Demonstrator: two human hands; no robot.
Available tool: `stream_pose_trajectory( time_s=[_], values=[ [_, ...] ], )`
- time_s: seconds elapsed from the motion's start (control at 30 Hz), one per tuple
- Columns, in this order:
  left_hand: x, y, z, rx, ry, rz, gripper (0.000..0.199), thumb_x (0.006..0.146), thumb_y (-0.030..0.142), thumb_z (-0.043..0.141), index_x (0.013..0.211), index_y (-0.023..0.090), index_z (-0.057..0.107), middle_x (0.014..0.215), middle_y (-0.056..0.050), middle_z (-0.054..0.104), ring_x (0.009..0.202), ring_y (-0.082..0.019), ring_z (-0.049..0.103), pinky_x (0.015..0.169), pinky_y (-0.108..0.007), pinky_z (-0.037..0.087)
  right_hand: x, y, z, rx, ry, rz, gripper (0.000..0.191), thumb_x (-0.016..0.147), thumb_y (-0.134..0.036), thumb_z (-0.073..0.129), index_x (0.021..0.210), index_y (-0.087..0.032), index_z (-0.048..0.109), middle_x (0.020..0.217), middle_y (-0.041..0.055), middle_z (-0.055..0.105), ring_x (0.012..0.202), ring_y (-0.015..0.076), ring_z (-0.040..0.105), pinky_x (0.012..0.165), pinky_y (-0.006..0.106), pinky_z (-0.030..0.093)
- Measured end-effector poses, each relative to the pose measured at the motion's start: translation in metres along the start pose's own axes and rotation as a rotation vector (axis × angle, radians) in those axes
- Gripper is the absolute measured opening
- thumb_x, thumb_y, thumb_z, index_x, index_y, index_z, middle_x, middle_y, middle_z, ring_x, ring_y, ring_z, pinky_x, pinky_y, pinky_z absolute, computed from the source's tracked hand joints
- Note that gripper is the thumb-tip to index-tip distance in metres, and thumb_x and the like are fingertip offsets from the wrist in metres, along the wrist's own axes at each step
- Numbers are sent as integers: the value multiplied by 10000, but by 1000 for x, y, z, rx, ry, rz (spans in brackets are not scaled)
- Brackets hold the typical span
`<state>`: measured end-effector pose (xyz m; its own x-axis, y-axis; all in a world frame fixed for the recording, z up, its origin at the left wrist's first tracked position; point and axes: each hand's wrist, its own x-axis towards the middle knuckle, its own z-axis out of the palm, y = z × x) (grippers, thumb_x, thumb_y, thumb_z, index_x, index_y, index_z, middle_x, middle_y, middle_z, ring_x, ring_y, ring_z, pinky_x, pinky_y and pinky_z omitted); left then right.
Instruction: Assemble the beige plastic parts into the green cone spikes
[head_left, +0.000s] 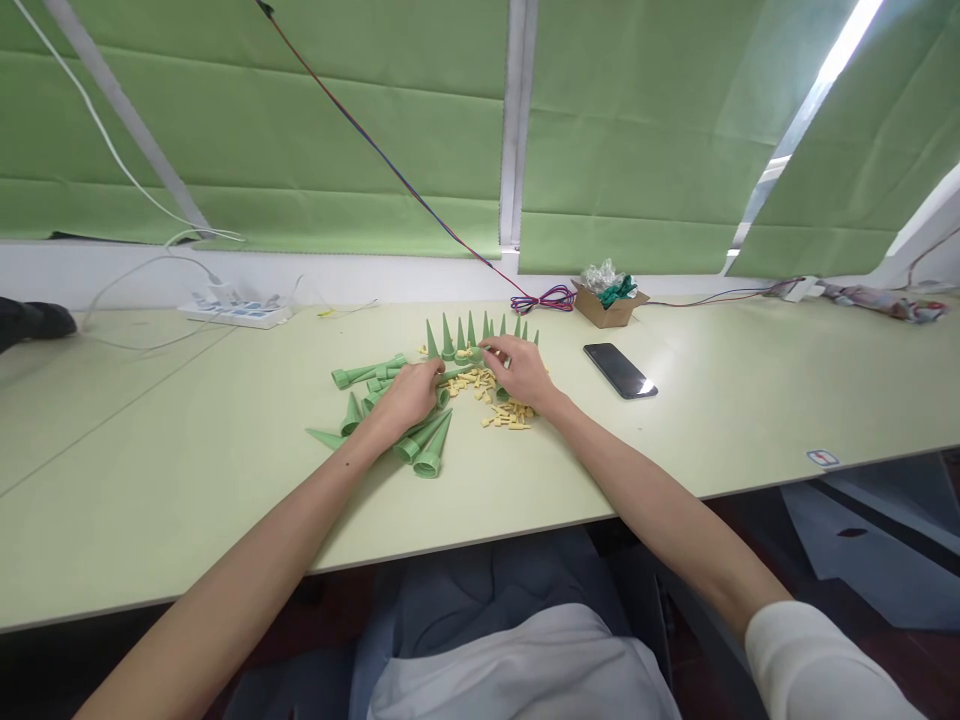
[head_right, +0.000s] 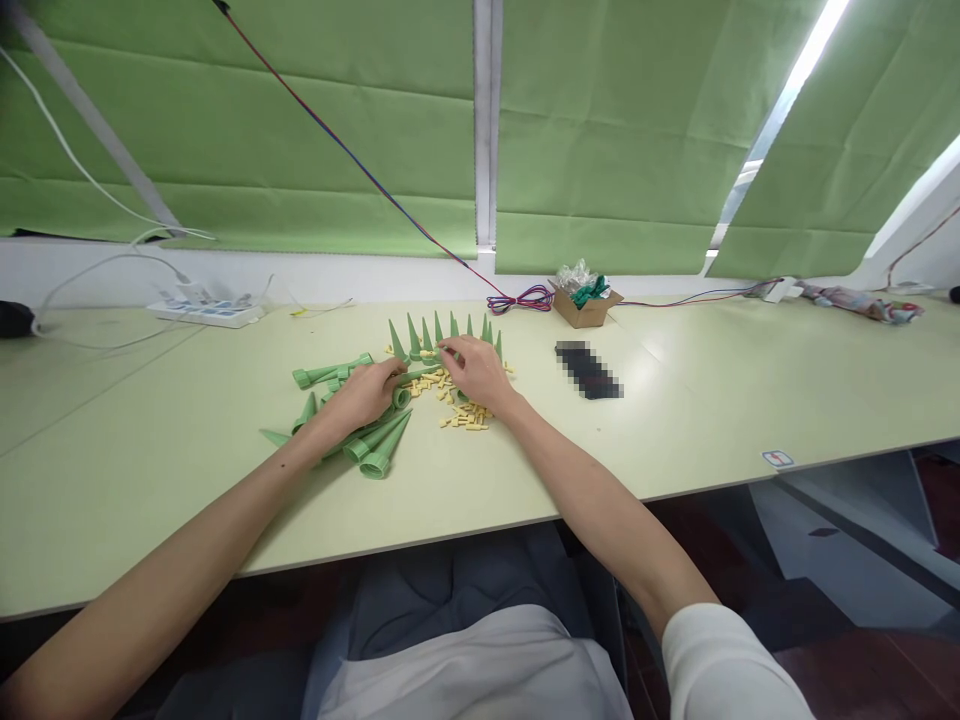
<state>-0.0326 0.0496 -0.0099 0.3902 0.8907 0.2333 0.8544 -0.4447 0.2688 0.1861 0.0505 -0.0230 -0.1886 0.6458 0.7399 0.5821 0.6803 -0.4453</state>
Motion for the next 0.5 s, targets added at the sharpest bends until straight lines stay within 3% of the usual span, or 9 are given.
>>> stream_pose_trajectory(
  time_s=[0.2,0.5],
  values=[
    [-2,3,-1,-41,44,24,368,849,95,445,1151,171,642,1132,-160,701,1077,-319,630,825,-382,485,-1,2,2,-19,-6,-4,209,942,-255,549,1003,-174,732,888,67,742,695,160,629,723,300,493],
    [-6,16,-10,36,52,95,450,846,50,393,1211,156,636,1098,-162,651,1127,-340,568,857,-389,452,-1,-7,2,5,86,17,215,952,-272,536,1002,-181,725,909,69,748,663,150,613,702,295,503]
  ],
)
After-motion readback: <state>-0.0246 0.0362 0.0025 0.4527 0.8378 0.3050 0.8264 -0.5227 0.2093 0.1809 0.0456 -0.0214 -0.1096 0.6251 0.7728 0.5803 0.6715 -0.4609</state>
